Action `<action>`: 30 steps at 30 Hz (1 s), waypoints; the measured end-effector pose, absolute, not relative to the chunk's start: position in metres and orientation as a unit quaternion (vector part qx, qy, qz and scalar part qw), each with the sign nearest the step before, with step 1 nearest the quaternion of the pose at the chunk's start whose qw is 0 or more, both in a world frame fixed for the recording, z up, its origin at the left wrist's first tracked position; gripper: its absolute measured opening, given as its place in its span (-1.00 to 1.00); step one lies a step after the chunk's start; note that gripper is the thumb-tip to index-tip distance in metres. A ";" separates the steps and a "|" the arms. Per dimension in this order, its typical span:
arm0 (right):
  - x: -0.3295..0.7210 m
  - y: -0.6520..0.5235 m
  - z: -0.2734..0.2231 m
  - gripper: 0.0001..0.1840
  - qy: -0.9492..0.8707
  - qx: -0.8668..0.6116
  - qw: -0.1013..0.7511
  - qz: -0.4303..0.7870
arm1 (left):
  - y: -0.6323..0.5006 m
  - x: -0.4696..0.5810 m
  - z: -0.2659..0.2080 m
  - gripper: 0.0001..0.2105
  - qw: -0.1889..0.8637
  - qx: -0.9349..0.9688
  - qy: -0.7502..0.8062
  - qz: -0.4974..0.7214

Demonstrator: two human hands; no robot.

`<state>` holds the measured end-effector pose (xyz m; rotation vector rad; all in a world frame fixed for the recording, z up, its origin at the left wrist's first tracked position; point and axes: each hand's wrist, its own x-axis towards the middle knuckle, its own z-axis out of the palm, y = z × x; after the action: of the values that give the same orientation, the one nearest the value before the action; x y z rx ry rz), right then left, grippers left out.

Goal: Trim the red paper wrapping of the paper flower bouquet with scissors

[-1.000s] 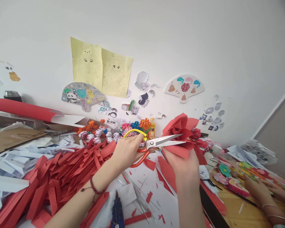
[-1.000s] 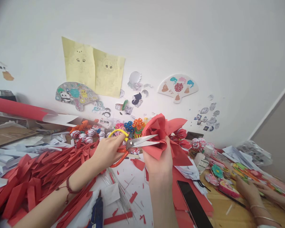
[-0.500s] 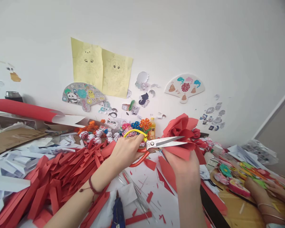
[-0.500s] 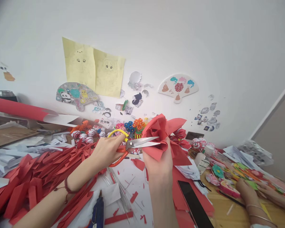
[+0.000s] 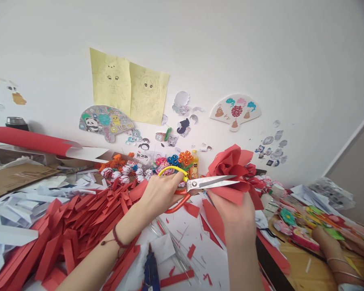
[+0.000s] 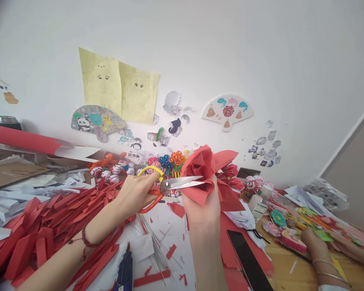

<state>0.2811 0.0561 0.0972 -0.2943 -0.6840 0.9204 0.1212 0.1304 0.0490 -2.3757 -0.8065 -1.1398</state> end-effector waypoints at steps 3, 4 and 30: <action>0.279 0.056 0.099 -0.89 -0.281 -0.135 0.825 0.472 | 0.132 0.120 0.047 -0.91 0.197 -0.847 -0.284 -0.404; 0.277 0.055 0.101 -0.89 -0.271 -0.135 0.825 0.478 | 0.133 0.120 0.046 -0.91 0.199 -0.848 -0.283 -0.403; 0.283 0.064 0.089 -0.81 -0.281 -0.180 0.836 0.435 | 0.138 0.120 0.046 -0.86 0.188 -0.859 -0.320 -0.352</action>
<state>0.2833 0.0639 0.0890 -0.3812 -0.5951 0.9201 0.1196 0.1378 0.0456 -2.4158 -0.9011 -0.9912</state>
